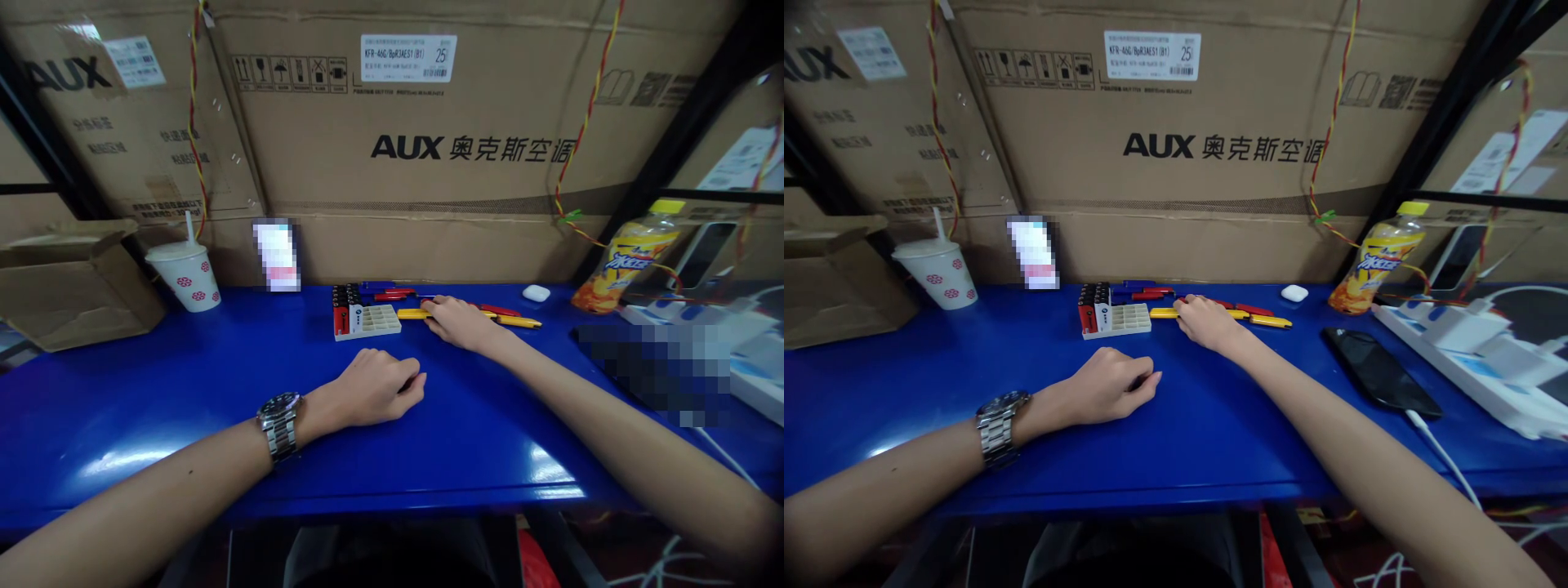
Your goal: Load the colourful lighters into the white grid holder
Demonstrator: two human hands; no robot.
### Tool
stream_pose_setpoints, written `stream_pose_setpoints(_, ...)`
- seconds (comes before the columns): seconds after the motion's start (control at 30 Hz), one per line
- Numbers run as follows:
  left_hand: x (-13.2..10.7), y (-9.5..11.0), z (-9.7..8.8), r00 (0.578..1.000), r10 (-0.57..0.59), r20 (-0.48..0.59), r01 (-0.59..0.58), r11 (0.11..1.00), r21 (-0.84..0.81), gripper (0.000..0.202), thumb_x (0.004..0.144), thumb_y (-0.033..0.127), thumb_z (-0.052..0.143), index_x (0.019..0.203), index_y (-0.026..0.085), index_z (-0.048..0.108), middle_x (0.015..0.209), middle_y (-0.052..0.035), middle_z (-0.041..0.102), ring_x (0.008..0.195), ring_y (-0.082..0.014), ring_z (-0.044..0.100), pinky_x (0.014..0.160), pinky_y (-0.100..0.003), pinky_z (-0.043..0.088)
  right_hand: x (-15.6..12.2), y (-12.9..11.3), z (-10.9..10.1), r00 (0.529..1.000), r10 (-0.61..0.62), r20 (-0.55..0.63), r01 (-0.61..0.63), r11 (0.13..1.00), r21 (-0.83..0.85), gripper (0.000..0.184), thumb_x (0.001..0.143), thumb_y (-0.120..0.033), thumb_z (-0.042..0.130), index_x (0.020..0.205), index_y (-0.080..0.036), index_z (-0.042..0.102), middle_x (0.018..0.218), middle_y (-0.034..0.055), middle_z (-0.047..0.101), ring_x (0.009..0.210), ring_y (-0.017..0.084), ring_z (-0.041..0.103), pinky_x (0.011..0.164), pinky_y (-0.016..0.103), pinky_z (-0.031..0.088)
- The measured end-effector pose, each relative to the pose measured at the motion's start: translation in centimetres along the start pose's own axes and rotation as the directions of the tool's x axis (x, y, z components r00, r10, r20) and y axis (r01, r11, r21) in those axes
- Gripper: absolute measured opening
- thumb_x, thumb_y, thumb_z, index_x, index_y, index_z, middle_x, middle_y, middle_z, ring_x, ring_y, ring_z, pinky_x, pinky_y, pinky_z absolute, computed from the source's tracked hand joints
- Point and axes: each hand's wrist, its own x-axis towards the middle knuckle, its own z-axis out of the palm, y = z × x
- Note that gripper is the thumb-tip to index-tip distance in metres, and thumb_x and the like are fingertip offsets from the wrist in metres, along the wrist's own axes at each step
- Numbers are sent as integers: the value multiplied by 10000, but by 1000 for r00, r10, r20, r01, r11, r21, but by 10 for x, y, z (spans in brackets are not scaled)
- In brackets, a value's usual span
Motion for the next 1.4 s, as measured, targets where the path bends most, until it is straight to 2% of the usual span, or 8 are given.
stream_pose_setpoints(0.23, 1, -5, -1, 976, -15, -218, 36, 995, 90, 243, 916, 232, 423, 718, 153, 539, 582, -10, 541, 496, -116, 452, 508, -261, 330, -2, 8, -9, 994, -64, -94, 86, 965, 249, 279, 918, -218, 418, 1030, -104, 647, 888, 128, 686, 735, 198, 620, 676, 301, 408)
stream_pose_setpoints(0.37, 5, -8, -5, 903, 20, -430, 96, 964, 247, 222, 913, 231, 460, 1063, 98, 556, 992, -156, 620, 934, -247, 565, 789, -384, 458, -9, -1, -27, 963, -175, -203, 247, 872, 422, 268, 906, -231, 433, 995, -132, 666, 854, 81, 692, 673, 160, 586, 643, 277, 400)
stream_pose_setpoints(0.5, 6, -13, -5, 951, 31, -307, 115, 887, 448, 464, 902, 192, 478, 1345, 97, 378, 1285, -215, 505, 1150, -332, 477, 935, -500, 389, -12, -17, -30, 908, -292, -300, 409, 774, 484, 220, 852, -183, 472, 958, -142, 660, 864, 68, 683, 662, 137, 562, 638, 258, 398)
stream_pose_setpoints(0.63, 3, -22, -1, 992, -79, -94, 110, 914, 390, 570, 813, 17, 426, 1368, 57, 303, 1140, -181, 579, 1023, -273, 557, 851, -418, 467, -11, -24, -26, 912, -283, -296, 403, 751, 523, 144, 788, -183, 518, 843, -138, 644, 694, 12, 620, 555, 103, 468, 564, 236, 356)
stream_pose_setpoints(0.9, 4, -26, -1, 964, -237, -124, 227, 970, -93, 158, 931, 145, 311, 1045, 148, 420, 879, -94, 582, 715, -178, 571, 664, -337, 490, -10, -1, -15, 950, -231, -208, 309, 782, 542, 203, 727, -176, 559, 909, -151, 646, 821, 39, 619, 689, 141, 529, 660, 270, 396)
stream_pose_setpoints(1.13, 6, -21, -5, 951, -279, -135, 241, 939, -244, 146, 965, 217, 280, 1027, 163, 400, 833, -64, 565, 678, -158, 537, 623, -317, 443, -4, 0, -9, 961, 28, -276, 237, 436, 868, 289, 786, -443, 633, 837, -176, 535, 699, -6, 545, 596, 110, 470, 571, 259, 401)
stream_pose_setpoints(1.23, 6, -20, -6, 934, -328, -145, 279, 918, -282, 175, 980, 271, 265, 1008, 171, 405, 815, -47, 565, 658, -150, 525, 609, -307, 424, -3, 1, -6, 973, 27, -230, 210, 318, 925, 311, 748, -437, 678, 828, -189, 509, 673, -26, 532, 582, 104, 482, 570, 263, 418)
stream_pose_setpoints(1.4, 8, -19, -9, 916, -385, -113, 331, 884, -330, 222, 984, 348, 274, 978, 174, 411, 706, 8, 525, 559, -125, 468, 542, -276, 367, -7, 11, -10, 985, -106, -136, 168, 404, 899, 283, 714, -357, 702, 782, -194, 481, 657, -29, 567, 561, 100, 505, 553, 256, 414)
